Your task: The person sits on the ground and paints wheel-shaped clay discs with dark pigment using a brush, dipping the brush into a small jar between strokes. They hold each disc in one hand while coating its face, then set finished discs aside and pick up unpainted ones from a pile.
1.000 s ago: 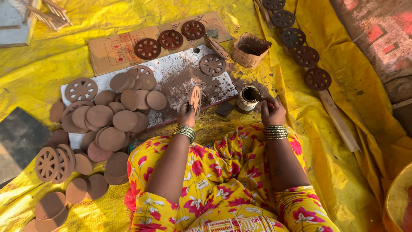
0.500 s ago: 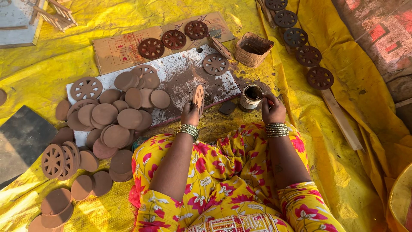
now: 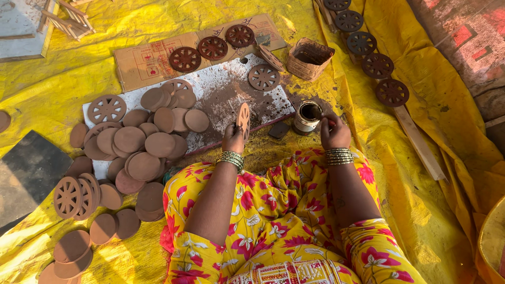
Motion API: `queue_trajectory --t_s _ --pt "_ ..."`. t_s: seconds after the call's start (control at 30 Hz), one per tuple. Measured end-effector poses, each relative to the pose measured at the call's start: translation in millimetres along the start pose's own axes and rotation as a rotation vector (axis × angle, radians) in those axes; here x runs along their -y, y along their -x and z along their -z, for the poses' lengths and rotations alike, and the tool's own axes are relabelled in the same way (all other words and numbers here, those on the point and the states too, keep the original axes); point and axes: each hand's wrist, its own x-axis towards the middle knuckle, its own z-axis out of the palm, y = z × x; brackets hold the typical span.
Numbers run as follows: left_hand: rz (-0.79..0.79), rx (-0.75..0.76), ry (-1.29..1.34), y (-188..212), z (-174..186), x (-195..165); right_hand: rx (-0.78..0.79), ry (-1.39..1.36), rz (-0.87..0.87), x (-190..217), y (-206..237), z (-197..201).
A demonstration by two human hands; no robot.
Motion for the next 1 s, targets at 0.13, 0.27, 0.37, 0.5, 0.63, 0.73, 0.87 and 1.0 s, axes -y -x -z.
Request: queue_trajectory --t_s 0.13,0.27,0.37,0.5,0.63,0.73,0.87,1.0 --pt "-0.038 -0.011 0.031 0 0 1 0.001 0.067 0.039 -1 1 1" --pt "0.017 0.020 -0.002 2 1 0 -0.024 0.058 0.013 0 2 1" --pt "-0.046 0.007 0.036 5 3 -2 -0.010 0.060 -0.007 2 3 2" --pt "-0.037 0.018 0.017 9 6 -8 0.026 -0.014 -0.060 8 7 5" --pt "-0.041 0.024 0.050 15 12 -13 -0.050 -0.100 -0.017 18 13 8" --pt "-0.023 0.022 0.048 19 16 -15 0.001 -0.061 -0.065 27 18 9" --pt "-0.184 -0.064 0.142 24 17 -17 0.000 0.012 0.023 39 25 10" --pt "-0.146 0.011 0.206 33 21 -19 0.072 0.124 -0.017 47 32 12"
